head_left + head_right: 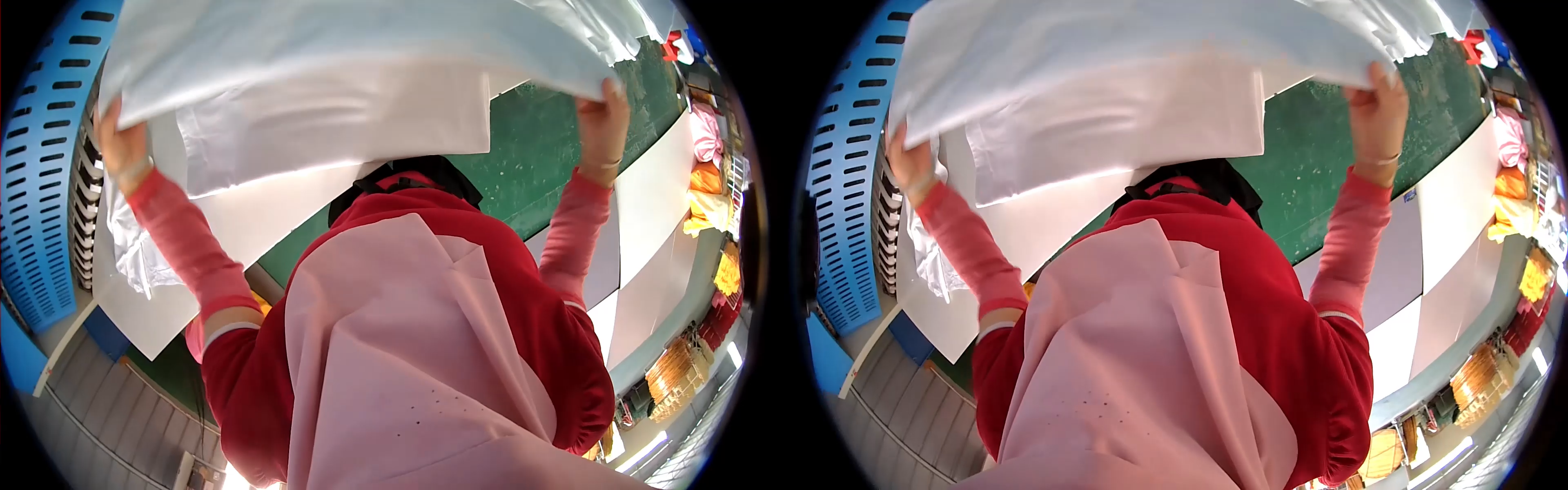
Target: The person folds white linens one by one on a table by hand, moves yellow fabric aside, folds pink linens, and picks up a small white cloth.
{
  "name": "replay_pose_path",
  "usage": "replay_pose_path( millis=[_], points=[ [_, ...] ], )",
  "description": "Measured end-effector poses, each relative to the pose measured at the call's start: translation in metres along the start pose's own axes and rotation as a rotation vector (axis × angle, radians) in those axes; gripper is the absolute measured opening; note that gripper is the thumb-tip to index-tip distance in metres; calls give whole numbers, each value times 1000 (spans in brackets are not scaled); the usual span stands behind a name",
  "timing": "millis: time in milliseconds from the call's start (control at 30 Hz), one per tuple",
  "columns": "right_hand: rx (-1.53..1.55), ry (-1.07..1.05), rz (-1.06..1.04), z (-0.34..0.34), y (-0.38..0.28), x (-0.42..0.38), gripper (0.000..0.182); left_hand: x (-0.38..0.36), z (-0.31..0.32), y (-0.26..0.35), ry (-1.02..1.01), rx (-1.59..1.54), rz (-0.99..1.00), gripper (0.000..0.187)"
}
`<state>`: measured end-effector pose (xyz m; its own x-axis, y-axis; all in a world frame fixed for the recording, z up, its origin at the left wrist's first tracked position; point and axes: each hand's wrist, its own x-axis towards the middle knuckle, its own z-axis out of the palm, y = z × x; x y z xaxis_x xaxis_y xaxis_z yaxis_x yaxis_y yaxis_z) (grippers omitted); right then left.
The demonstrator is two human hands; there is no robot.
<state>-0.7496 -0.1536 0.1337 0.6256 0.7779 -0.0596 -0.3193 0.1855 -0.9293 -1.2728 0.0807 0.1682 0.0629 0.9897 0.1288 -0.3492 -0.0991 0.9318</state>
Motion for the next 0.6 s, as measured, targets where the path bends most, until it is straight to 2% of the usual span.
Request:
replay_pose_path(
  millis=[33,100,133,200,267,300,367,400,467,533,600],
  points=[
    [-151,-8,3,1,12,-18,15,-23,-24,4,76,38,-12,34],
    [-291,-29,150,4,47,-51,16,-70,-67,-5,191,137,-55,37],
    [-432,-106,199,-2,68,-65,18,-91,-86,-17,229,199,-86,38],
    [-679,-177,301,-23,115,-80,23,-124,-162,-58,263,552,-233,44],
    [-1038,-277,338,-44,141,-89,27,-143,-180,-85,181,1008,-261,52],
    [-1119,-198,165,-42,141,-88,29,-146,-140,-78,289,1157,-283,55],
    [-1257,-33,-186,-30,132,-85,35,-136,-104,-71,252,1369,42,54],
    [-1296,-56,-340,-21,126,-78,37,-128,-87,-70,229,1465,212,53],
    [-1362,-96,-656,8,118,-55,44,-107,-39,-64,-113,1583,413,57],
    [-1253,-281,-670,49,126,-47,54,-96,-2,-91,-352,1424,357,60],
    [-1452,-510,-683,85,133,-57,63,-97,32,-112,-562,1578,287,61]
  ],
)
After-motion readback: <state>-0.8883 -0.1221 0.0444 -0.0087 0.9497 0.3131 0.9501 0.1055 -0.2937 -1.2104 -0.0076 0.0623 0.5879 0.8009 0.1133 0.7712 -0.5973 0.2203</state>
